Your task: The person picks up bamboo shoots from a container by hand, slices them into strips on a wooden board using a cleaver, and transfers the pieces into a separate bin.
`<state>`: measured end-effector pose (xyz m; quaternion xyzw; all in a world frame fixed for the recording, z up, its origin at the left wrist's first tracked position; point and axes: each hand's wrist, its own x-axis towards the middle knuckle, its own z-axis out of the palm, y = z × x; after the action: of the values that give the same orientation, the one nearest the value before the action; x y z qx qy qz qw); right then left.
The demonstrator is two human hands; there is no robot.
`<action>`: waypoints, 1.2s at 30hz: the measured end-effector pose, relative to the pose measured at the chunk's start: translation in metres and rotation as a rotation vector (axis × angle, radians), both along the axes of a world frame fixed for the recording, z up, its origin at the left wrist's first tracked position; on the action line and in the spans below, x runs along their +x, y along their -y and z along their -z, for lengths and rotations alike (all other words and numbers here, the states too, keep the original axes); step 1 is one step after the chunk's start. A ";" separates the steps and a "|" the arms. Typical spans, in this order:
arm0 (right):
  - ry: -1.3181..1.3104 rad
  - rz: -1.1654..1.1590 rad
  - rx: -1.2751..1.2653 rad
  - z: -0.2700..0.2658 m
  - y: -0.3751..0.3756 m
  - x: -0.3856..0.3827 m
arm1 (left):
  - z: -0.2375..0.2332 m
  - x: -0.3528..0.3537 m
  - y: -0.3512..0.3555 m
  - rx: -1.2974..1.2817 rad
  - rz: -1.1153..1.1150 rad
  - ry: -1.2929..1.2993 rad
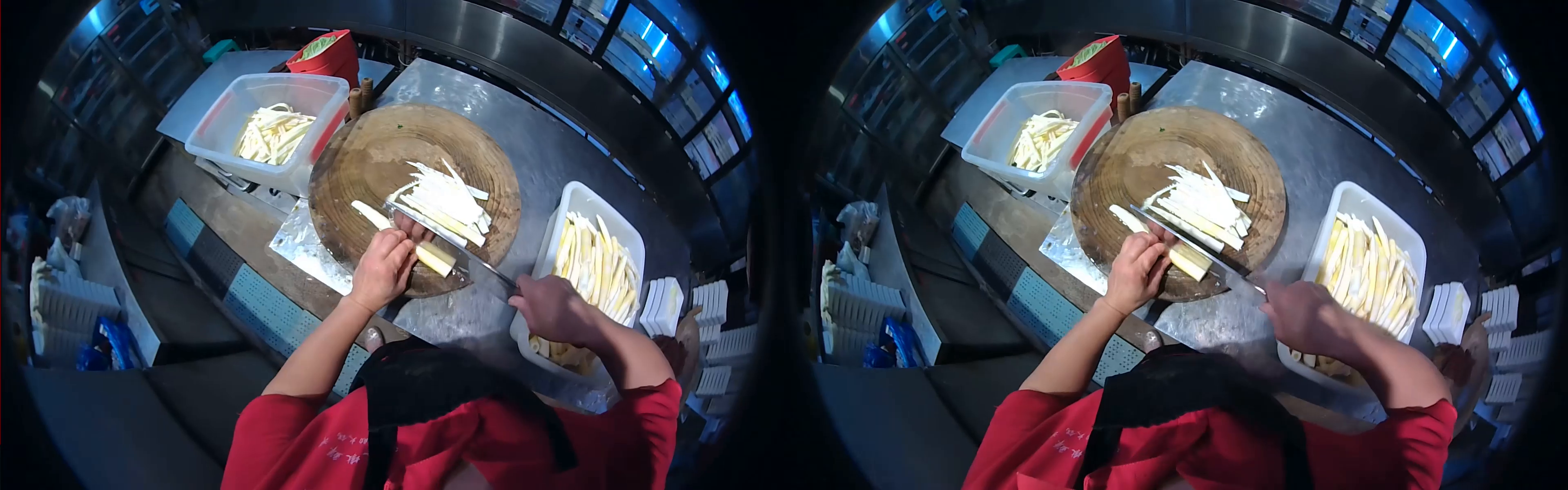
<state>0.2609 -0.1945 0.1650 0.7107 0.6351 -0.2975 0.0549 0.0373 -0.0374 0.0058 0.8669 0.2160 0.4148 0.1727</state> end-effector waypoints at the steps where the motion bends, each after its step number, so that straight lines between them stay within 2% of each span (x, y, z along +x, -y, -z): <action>1: -0.053 0.034 -0.051 0.004 -0.008 -0.002 | 0.000 0.000 -0.001 -0.013 0.004 0.000; 6: -0.118 -0.033 0.159 0.040 -0.056 -0.036 | 0.000 0.001 -0.002 -0.005 0.005 0.037; 8: -0.198 -0.194 0.384 0.049 -0.071 -0.050 | 0.001 -0.001 -0.001 -0.012 -0.006 0.061; 9: -0.202 -0.189 0.389 0.044 -0.078 -0.057 | 0.001 -0.002 -0.002 -0.008 -0.001 0.056; 11: 0.007 -0.097 0.147 0.034 -0.075 -0.066 | 0.001 -0.005 0.000 -0.013 0.003 0.032; 16: 0.024 -0.020 0.184 0.037 -0.031 -0.039 | 0.005 -0.014 0.005 -0.011 0.017 0.011; 19: 0.008 0.021 0.211 0.019 -0.017 -0.032 | 0.007 -0.014 0.002 0.021 0.034 0.012; 22: 0.029 -0.021 0.083 0.002 -0.008 -0.034 | 0.004 -0.014 0.002 0.032 0.038 0.013; 24: 0.056 0.037 -0.008 0.001 -0.006 -0.037 | 0.003 -0.012 0.001 0.041 0.039 0.034; 25: 0.058 0.035 -0.010 0.009 -0.011 -0.037 | 0.003 -0.011 0.000 0.055 0.043 0.057; 27: -0.066 -0.093 0.191 0.037 -0.022 -0.039 | 0.005 -0.013 0.001 0.063 0.053 0.077; 29: -0.037 0.006 0.148 0.039 -0.052 -0.063 | 0.008 -0.014 0.001 0.029 0.041 0.046; 31: 0.013 -0.089 0.126 0.042 -0.078 -0.075 | 0.010 -0.018 0.004 0.014 0.046 0.033; 36: 0.015 -0.003 0.084 0.028 -0.055 -0.060 | 0.008 -0.020 0.008 0.011 0.029 0.043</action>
<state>0.2006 -0.1398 0.1368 0.7137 0.6475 -0.2653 0.0302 0.0169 -0.0455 -0.0022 0.8617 0.1975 0.4320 0.1783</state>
